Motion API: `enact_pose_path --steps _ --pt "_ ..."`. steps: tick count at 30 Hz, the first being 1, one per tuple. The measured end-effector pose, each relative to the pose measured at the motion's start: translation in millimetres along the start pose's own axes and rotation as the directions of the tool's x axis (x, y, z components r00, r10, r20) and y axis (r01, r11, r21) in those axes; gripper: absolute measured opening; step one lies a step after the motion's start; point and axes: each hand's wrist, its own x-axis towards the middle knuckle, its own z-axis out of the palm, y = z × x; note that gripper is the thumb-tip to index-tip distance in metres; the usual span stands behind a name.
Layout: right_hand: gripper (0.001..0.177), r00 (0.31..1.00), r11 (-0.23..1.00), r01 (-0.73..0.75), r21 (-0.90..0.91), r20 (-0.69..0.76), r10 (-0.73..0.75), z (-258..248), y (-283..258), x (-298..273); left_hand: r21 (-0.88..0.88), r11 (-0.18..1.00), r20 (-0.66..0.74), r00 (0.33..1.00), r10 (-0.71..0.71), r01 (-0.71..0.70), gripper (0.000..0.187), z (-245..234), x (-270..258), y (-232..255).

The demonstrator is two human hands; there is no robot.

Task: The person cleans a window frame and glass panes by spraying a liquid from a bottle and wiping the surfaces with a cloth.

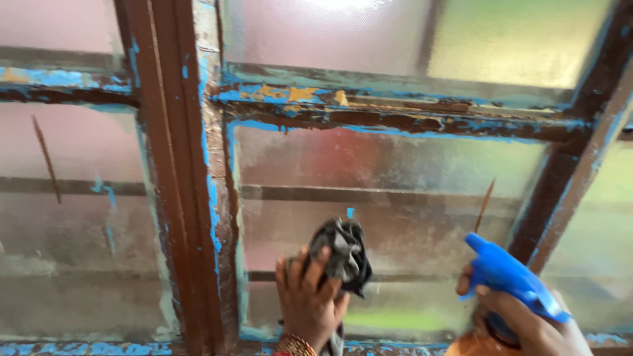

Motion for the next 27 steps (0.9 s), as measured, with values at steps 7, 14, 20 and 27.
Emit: enact_pose_path --steps 7,14,20,27 --pt "0.057 0.990 0.994 -0.103 -0.044 -0.100 0.098 -13 -36 8 0.131 0.950 -0.287 0.928 -0.238 0.284 0.065 -22 148 -53" --pt "0.022 0.989 0.984 -0.127 -0.121 -0.096 0.115 -64 -30 21 0.134 0.956 -0.288 0.933 -0.214 0.260 0.058 -3 80 -28" --pt "0.024 0.986 0.992 -0.125 -0.028 -0.113 0.121 -73 -50 33 0.134 0.977 -0.012 0.986 -0.164 0.164 0.058 6 -5 15" --pt "0.021 0.994 0.993 -0.106 -0.042 0.015 0.107 -89 -55 50 0.199 0.963 -0.268 0.955 -0.124 0.181 0.053 -17 122 -46"
